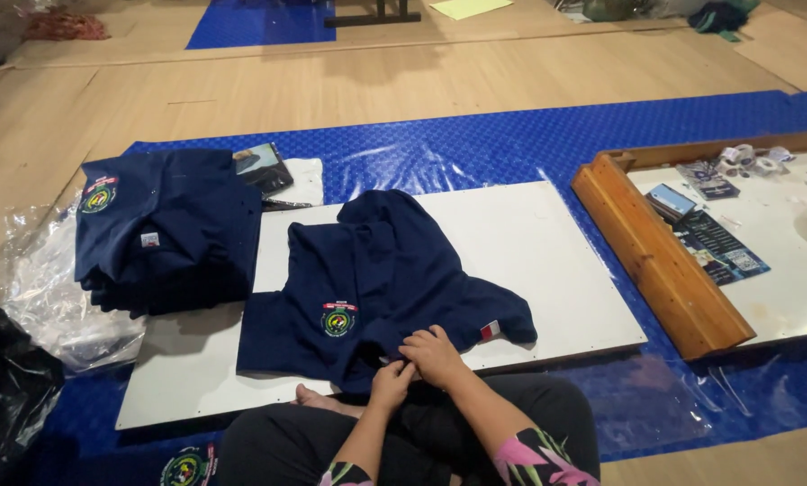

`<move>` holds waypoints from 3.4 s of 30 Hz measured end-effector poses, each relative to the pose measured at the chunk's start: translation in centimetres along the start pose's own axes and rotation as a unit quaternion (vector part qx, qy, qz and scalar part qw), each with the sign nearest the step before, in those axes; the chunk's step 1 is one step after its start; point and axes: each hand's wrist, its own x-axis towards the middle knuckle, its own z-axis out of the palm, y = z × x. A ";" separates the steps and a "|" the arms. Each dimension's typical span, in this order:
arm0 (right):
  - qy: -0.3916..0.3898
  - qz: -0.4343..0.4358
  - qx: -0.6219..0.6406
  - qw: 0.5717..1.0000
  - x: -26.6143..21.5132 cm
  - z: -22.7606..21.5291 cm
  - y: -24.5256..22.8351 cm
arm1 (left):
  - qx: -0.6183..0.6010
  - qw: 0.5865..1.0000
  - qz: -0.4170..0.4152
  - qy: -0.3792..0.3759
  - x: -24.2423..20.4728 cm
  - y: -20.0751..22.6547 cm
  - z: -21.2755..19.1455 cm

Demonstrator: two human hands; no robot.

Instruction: The person folds several shirts one by one on a white board placed on the floor, smoothing the fabric and aligning the collars and sleeves.

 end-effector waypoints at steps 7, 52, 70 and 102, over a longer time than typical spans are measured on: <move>-0.320 0.142 0.104 0.931 0.3 -1.1 0.6 | 0.160 0.977 0.142 0.019 -1.1 0.3 0.5; -0.079 0.578 0.229 0.779 1.9 1.6 14.4 | 0.093 0.961 -0.157 0.208 13.7 -5.8 -21.9; 0.367 0.728 0.353 0.459 -5.3 -2.1 18.7 | -0.072 0.930 -0.117 0.341 9.4 -3.4 -22.9; 0.044 0.256 -0.245 0.934 8.4 -5.5 10.8 | 0.326 0.940 -0.011 -0.105 -2.7 8.3 -20.1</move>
